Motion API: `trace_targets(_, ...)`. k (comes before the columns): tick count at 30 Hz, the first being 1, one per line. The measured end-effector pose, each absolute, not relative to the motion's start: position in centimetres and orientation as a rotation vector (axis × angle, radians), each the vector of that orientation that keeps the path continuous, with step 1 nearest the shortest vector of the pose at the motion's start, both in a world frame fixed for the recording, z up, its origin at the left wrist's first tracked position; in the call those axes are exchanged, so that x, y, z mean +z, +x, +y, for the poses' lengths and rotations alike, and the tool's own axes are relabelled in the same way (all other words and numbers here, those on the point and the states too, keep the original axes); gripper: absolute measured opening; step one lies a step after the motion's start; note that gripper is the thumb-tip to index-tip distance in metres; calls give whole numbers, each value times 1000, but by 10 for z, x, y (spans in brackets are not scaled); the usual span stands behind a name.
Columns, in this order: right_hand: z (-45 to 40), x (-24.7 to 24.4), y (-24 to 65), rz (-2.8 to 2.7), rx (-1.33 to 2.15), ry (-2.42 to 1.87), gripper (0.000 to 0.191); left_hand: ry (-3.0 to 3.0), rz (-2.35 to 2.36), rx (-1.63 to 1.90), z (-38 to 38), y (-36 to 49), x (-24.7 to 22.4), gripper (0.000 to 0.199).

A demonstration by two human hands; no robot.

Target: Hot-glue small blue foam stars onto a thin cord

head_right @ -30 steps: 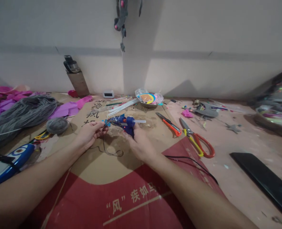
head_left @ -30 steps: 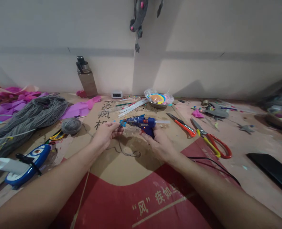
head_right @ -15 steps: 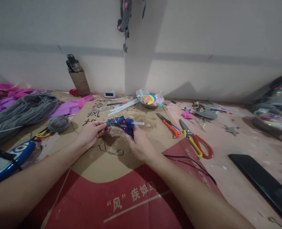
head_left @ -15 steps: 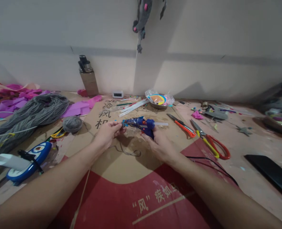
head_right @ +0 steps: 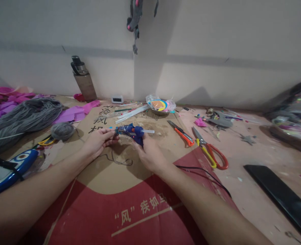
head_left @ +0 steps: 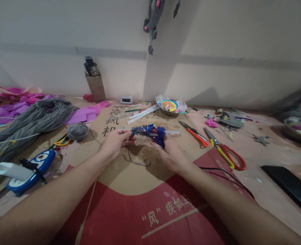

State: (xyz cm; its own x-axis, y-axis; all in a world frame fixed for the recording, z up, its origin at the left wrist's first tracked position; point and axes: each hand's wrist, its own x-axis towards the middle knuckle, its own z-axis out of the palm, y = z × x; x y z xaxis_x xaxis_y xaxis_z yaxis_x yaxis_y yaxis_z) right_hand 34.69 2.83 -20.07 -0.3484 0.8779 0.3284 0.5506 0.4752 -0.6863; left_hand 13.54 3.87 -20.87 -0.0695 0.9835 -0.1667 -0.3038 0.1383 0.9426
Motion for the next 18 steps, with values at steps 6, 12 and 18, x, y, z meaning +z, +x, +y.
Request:
trace_targets(6, 27, -198, 347, -2053, 654, -1200, 34, 826, 1144, 1291, 38, 137, -208, 7)
trace_targets(12, 28, -199, 348, -2065, 645, -1212, 35, 836, 1140, 1303, 37, 137, -206, 8)
trace_targets(18, 25, -196, 347, -2061, 645, -1224, 33, 846, 1148, 1310, 37, 137, -206, 9)
